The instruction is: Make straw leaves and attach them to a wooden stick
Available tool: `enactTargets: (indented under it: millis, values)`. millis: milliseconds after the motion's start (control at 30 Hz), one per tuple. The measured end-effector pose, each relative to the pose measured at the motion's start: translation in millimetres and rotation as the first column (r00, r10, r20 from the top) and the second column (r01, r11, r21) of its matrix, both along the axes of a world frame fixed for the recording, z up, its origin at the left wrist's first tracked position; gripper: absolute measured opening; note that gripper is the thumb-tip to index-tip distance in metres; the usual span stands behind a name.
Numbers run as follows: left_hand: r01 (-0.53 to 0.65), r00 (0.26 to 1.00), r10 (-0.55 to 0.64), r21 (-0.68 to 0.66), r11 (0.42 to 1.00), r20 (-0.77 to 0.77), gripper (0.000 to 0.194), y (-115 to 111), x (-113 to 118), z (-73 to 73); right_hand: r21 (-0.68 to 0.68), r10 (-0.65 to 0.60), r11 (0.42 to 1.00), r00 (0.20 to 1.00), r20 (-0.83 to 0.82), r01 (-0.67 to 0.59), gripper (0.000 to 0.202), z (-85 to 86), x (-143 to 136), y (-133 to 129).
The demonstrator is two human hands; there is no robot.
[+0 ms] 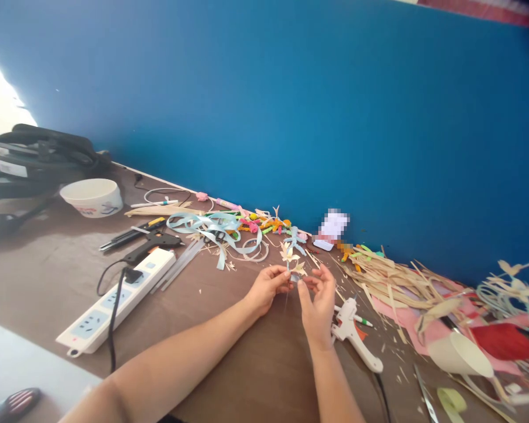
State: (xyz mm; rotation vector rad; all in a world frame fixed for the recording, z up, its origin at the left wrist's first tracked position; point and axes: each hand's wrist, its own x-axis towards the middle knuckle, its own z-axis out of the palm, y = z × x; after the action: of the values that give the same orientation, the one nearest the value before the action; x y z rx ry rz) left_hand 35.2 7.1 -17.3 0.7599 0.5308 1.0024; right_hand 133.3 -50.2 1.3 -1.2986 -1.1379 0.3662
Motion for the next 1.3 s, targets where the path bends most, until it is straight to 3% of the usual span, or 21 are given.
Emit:
enactTargets:
  millis: [200, 300, 400, 500, 567, 800, 967, 1033, 1167, 1300]
  values:
    - [0.011, 0.999, -0.01, 0.026, 1.0, -0.034, 0.025, -0.2, 0.8, -2.9, -0.035, -0.045, 0.998, 0.995, 0.095, 0.048, 0.042, -3.3, 3.1, 1.3]
    - [0.042, 0.999, -0.042, 0.044, 0.998, 0.002, 0.023, -1.4, -0.1, -1.4, -0.081, 0.008, 0.997, 0.997, 0.08, -0.002, 0.037, -6.1, 4.5, 2.5]
    - [0.119, 0.99, -0.12, 0.017, 0.993, 0.078, 0.021, -1.4, -2.6, 0.9, -0.122, 0.148, 0.979, 0.981, -0.129, -0.164, 0.036, -8.4, 5.2, 4.6]
    - [0.219, 0.97, -0.214, -0.027, 0.975, 0.117, 0.021, 0.4, -5.4, 2.3, -0.099, 0.275, 0.937, 0.882, -0.383, -0.336, 0.03, -9.8, 6.6, 6.8]
    - [0.233, 0.967, -0.228, -0.034, 0.972, 0.112, 0.021, 1.4, -6.4, 2.9, -0.087, 0.305, 0.919, 0.832, -0.464, -0.385, 0.026, -10.3, 7.7, 7.6]
    - [0.008, 0.997, 0.0, 0.099, 0.995, -0.081, 0.023, -1.6, -2.3, 4.5, -0.059, 0.246, 0.951, 0.857, -0.452, -0.304, 0.035, -9.7, 6.4, 8.1]
    - [-0.105, 0.948, 0.198, 0.341, 0.934, -0.25, 0.022, -6.8, 0.9, 1.3, -0.04, 0.266, 0.947, 0.849, -0.457, -0.319, 0.026, -5.1, 5.7, 8.9]
    - [-0.103, 0.937, 0.217, 0.377, 0.921, -0.273, 0.022, -8.8, 1.7, 0.9, -0.038, 0.265, 0.946, 0.834, -0.484, -0.323, 0.025, -3.5, 6.3, 8.8]
    - [-0.072, 0.969, 0.141, 0.317, 0.946, -0.202, 0.022, -10.3, 2.1, 3.4, -0.068, 0.289, 0.924, 0.804, -0.52, -0.376, 0.025, -4.0, 6.7, 8.2]
    - [0.004, 0.995, 0.011, 0.139, 0.99, -0.103, 0.025, -6.3, 0.0, 3.9, -0.072, 0.303, 0.914, 0.79, -0.533, -0.399, 0.03, -10.3, 7.5, 9.3]
